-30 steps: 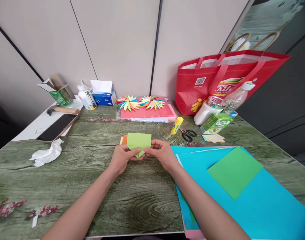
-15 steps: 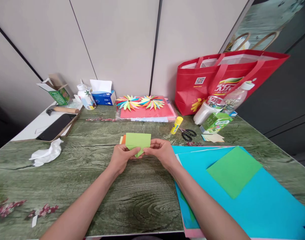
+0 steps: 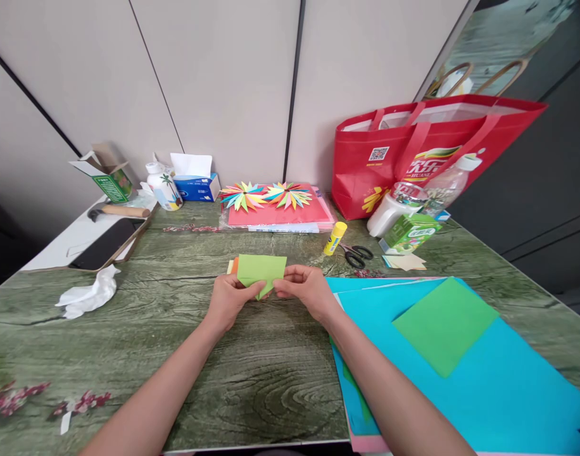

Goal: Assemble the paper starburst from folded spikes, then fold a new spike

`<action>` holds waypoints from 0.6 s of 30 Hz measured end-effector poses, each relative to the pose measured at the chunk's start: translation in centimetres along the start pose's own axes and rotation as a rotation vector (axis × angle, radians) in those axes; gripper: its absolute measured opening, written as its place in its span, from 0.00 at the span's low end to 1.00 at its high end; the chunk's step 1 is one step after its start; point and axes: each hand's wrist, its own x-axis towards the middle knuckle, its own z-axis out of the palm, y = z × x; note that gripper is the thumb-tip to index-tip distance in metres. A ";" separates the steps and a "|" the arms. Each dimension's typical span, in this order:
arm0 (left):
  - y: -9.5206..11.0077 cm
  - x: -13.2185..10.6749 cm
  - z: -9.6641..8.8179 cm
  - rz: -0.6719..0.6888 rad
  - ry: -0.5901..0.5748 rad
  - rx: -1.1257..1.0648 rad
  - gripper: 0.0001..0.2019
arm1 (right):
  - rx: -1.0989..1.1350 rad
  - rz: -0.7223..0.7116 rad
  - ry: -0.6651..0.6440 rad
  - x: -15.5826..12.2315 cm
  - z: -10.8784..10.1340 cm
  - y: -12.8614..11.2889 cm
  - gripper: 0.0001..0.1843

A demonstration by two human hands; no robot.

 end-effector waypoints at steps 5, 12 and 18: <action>0.2 -0.1 0.1 -0.034 -0.005 -0.075 0.11 | -0.029 -0.040 0.035 0.0 0.0 -0.1 0.17; 0.4 -0.2 0.1 -0.116 -0.036 -0.179 0.13 | -0.041 -0.053 0.012 -0.1 0.0 -0.4 0.18; 0.2 0.0 0.1 -0.104 -0.049 -0.163 0.12 | -0.044 -0.038 -0.017 -0.1 0.1 -0.4 0.15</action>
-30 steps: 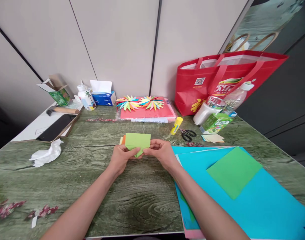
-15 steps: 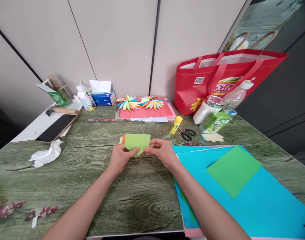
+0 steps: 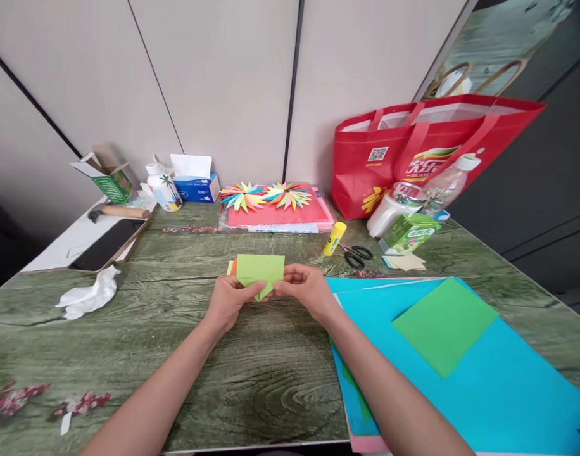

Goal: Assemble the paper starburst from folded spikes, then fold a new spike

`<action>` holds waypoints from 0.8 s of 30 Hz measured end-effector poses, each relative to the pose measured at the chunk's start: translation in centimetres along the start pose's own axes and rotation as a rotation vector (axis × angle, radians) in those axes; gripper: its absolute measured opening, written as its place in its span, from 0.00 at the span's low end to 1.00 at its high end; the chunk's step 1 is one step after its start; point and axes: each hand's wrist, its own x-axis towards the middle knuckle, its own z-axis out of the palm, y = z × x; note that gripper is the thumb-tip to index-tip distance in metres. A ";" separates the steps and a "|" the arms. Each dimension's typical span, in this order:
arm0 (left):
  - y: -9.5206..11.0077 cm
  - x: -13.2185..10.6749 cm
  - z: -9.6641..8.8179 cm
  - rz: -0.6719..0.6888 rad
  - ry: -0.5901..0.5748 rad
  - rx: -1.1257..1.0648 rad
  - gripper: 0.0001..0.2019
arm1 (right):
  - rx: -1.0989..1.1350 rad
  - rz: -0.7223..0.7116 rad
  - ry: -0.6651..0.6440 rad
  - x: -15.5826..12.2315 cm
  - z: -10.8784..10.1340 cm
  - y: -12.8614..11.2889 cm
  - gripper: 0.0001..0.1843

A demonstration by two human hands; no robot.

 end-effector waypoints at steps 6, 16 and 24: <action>-0.3 0.1 -0.2 -0.009 -0.015 0.052 0.12 | -0.014 0.038 -0.038 0.0 0.2 0.2 0.14; 0.1 -0.2 0.2 -0.044 -0.022 0.025 0.12 | -0.032 0.022 -0.008 0.1 0.2 0.5 0.14; 0.0 -0.2 0.0 -0.032 -0.044 0.054 0.12 | -0.062 0.036 -0.010 0.1 0.2 0.4 0.14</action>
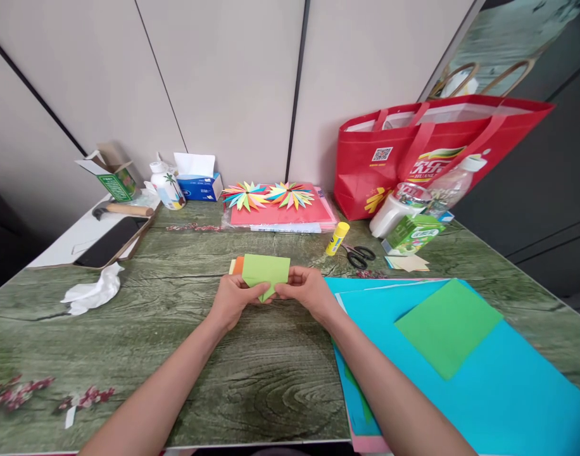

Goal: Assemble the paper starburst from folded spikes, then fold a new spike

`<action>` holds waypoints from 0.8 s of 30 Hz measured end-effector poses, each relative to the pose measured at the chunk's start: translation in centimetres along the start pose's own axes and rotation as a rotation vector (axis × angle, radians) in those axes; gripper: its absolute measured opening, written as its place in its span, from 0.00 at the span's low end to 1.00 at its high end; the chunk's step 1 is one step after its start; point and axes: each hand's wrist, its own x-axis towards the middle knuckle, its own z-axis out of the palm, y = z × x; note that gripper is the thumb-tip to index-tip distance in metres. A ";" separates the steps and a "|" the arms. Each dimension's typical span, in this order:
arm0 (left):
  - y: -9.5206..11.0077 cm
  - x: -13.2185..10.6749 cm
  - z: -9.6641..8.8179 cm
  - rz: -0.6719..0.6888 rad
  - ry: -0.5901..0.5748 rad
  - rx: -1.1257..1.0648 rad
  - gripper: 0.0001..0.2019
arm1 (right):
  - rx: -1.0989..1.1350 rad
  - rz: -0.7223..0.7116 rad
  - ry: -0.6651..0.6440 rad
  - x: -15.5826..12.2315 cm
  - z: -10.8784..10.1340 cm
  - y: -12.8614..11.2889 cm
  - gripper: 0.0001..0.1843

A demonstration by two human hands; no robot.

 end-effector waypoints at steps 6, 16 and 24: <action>0.3 -0.2 0.2 -0.057 -0.009 0.020 0.12 | 0.002 -0.003 -0.071 -0.2 0.3 -0.2 0.19; 0.4 -0.4 0.1 -0.146 -0.146 0.043 0.15 | -0.088 -0.027 0.013 -0.1 -0.1 -0.2 0.12; 0.3 -0.5 0.2 -0.173 -0.127 0.053 0.16 | -0.076 -0.027 -0.003 -0.1 0.0 -0.2 0.13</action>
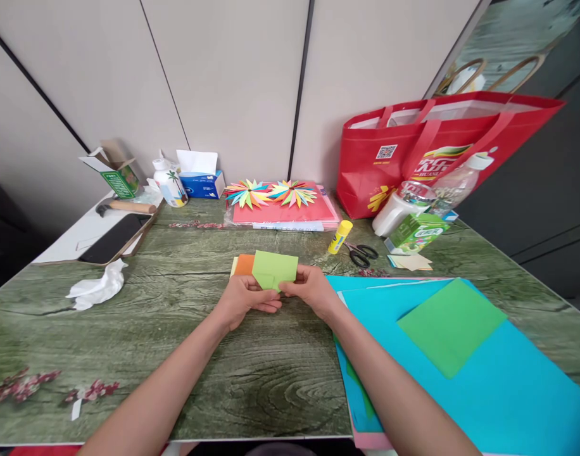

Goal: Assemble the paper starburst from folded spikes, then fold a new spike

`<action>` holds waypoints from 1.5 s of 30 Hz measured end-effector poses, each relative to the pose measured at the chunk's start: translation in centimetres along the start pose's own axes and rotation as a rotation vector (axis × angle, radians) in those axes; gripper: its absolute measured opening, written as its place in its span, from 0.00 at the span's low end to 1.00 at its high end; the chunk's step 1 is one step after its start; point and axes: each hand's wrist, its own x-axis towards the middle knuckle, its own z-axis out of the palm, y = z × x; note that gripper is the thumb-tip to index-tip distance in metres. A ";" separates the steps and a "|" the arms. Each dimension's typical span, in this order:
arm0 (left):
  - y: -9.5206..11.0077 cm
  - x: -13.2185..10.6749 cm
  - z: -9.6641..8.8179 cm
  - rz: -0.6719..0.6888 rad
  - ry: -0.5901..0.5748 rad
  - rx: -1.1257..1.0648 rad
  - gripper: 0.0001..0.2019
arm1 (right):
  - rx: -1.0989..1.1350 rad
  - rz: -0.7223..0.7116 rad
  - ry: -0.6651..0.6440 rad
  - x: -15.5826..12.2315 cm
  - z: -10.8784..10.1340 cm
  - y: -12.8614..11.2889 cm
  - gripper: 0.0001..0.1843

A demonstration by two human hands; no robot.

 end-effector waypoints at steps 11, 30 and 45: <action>0.5 -0.1 0.5 0.038 0.077 0.017 0.13 | 0.030 -0.007 0.090 0.0 0.0 0.1 0.15; -0.8 -0.2 0.7 0.341 0.226 0.402 0.10 | -0.054 -0.131 0.166 -0.1 1.1 1.1 0.14; 0.2 -0.1 0.9 0.126 0.164 0.046 0.12 | 0.056 -0.033 0.155 -0.3 1.2 0.4 0.15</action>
